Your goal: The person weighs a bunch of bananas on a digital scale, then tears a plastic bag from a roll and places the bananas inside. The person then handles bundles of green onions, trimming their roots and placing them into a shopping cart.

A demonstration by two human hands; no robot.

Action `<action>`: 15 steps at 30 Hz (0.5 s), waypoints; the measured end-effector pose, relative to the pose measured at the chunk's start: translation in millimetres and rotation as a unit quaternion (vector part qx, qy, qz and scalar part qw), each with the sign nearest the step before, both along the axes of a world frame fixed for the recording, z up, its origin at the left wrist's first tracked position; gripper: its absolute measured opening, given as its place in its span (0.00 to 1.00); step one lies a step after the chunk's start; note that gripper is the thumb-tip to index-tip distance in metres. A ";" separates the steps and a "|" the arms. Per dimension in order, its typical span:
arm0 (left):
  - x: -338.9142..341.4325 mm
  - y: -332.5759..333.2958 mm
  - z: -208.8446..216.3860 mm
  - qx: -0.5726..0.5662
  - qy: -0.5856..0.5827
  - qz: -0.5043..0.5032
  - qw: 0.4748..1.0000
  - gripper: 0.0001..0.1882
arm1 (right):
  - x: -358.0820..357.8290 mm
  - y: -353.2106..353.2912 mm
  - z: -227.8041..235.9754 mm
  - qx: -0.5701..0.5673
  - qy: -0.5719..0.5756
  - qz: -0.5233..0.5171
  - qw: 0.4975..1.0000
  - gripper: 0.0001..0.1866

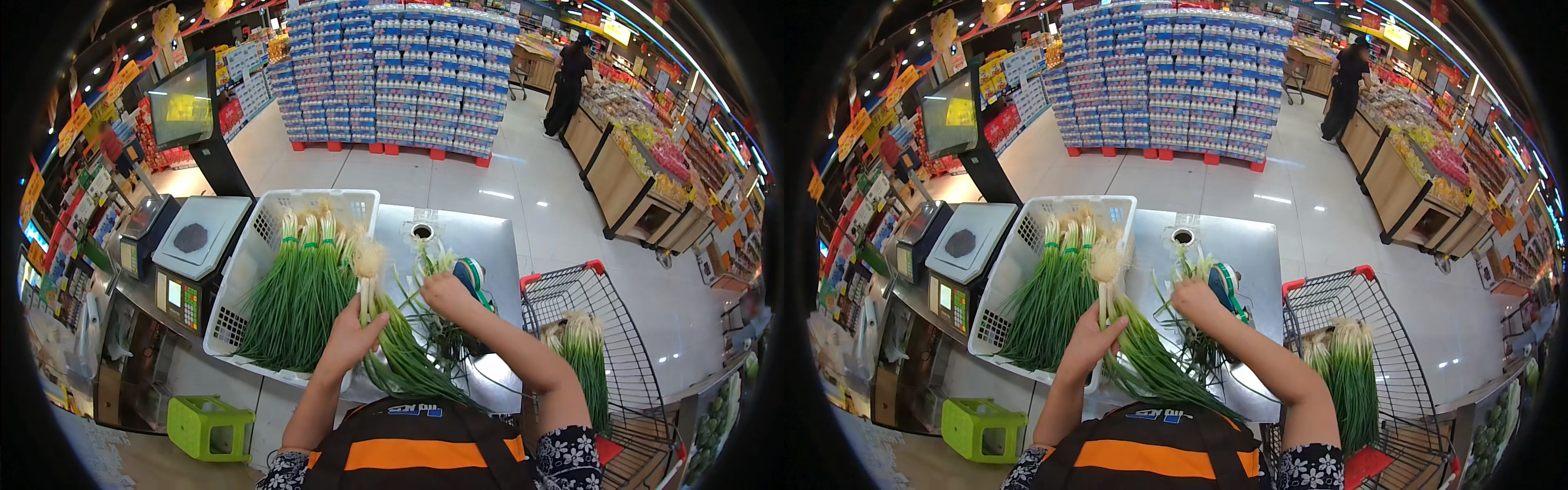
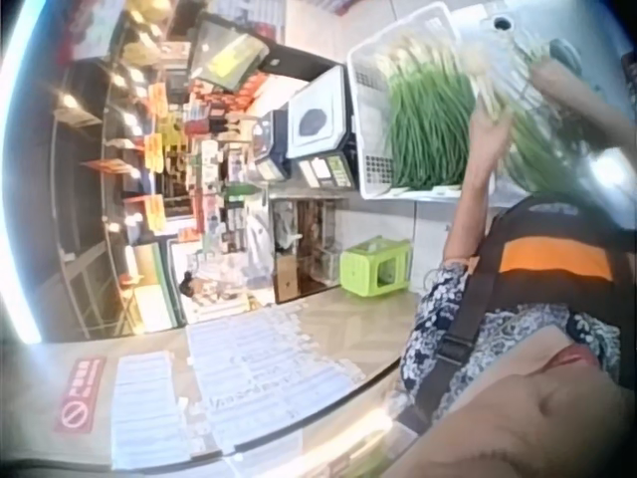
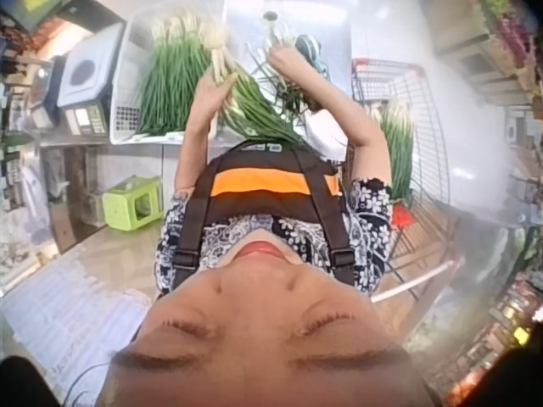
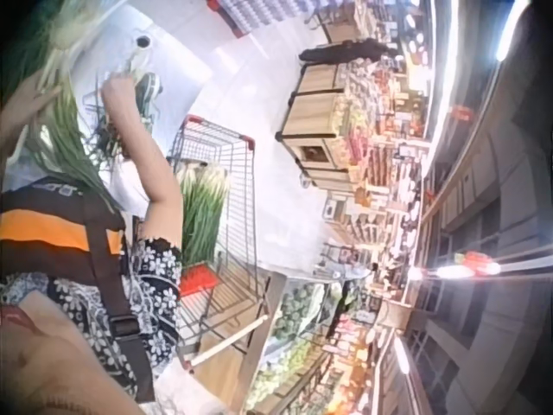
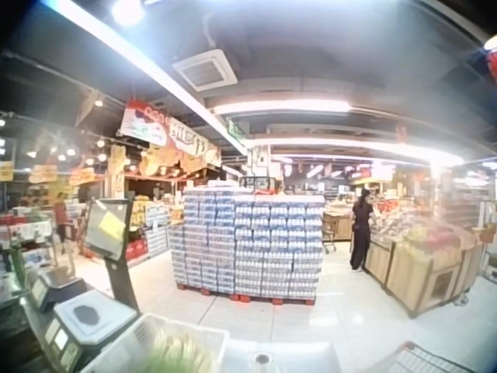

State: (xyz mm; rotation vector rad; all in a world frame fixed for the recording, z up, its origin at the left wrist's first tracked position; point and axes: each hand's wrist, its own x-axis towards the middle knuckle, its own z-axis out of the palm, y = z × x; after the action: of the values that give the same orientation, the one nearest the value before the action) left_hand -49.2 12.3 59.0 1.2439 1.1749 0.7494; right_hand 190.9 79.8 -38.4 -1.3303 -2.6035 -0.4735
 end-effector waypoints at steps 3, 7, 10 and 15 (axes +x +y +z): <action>-3.3 4.3 -14.7 0.010 -0.106 -0.027 0.994 0.28 | 1.7 6.8 17.0 -0.034 -0.064 -0.038 0.997 0.06; 2.3 2.5 -16.9 -0.038 -0.238 -0.043 0.970 0.35 | -16.2 -10.4 77.4 -0.264 0.261 -0.021 0.928 0.19; 14.8 1.9 -20.5 -0.065 -0.293 -0.051 0.953 0.38 | -27.2 -36.9 62.3 -0.435 0.449 0.104 0.774 0.31; 12.9 -5.7 -1.4 -0.077 -0.221 -0.085 0.968 0.31 | -30.0 -56.8 60.1 -0.483 0.597 0.063 0.638 0.33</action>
State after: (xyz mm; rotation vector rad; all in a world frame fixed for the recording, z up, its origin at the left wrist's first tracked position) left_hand -36.3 6.6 57.6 0.9683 0.7353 0.7438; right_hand 160.9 23.1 21.7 -0.9438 -1.5627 1.5198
